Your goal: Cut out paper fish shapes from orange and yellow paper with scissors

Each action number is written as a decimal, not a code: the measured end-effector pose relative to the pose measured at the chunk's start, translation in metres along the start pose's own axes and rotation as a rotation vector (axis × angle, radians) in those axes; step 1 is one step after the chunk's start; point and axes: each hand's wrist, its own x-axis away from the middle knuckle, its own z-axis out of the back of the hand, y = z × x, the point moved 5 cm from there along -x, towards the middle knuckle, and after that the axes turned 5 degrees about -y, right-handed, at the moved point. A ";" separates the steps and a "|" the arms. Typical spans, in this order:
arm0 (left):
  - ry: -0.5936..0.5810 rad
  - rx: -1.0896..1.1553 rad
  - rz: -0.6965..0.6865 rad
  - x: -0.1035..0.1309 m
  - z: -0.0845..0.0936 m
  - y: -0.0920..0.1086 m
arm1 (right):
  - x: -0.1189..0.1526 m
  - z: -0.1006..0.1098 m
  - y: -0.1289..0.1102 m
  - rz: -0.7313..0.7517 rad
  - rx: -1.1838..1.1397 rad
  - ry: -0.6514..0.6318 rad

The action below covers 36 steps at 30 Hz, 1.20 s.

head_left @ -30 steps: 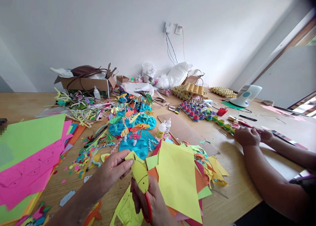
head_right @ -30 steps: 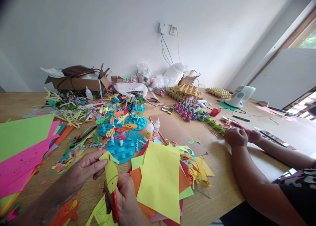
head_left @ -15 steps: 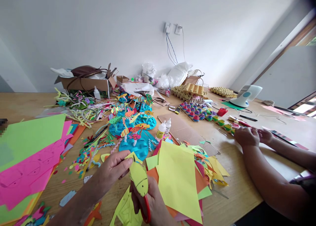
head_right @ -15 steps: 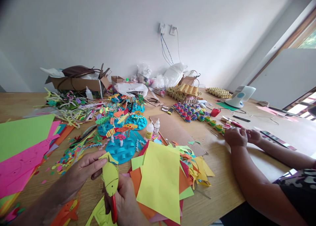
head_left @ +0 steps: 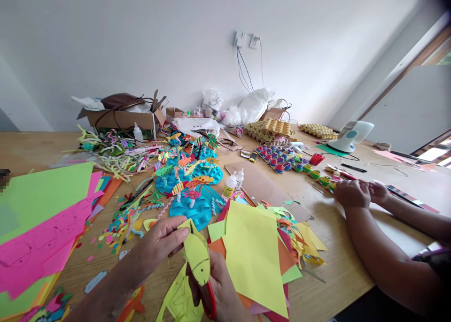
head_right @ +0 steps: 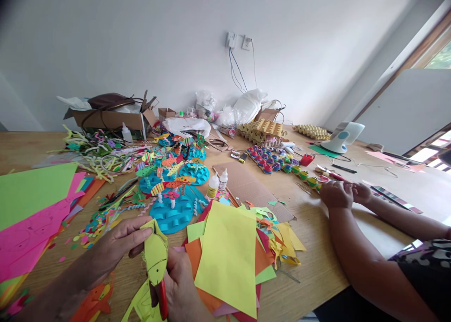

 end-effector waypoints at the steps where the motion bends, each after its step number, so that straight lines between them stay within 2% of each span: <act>1: -0.003 0.004 0.003 0.001 0.000 0.000 | 0.000 0.001 0.002 0.003 0.004 -0.002; 6: 0.033 0.014 0.011 0.002 0.002 0.000 | 0.002 0.005 0.012 -0.039 0.036 -0.015; 18: 0.050 0.014 0.033 0.001 0.000 0.007 | 0.004 0.002 -0.002 -0.028 0.021 -0.050; 23: 0.010 0.019 0.056 0.001 -0.003 0.006 | 0.006 0.003 -0.003 -0.051 0.042 -0.034; 30: 0.014 0.033 0.063 0.000 -0.002 0.006 | 0.004 0.002 -0.006 -0.030 0.017 -0.027; 36: -0.029 0.010 0.059 0.000 -0.002 0.006 | 0.003 0.000 -0.008 -0.083 0.001 -0.021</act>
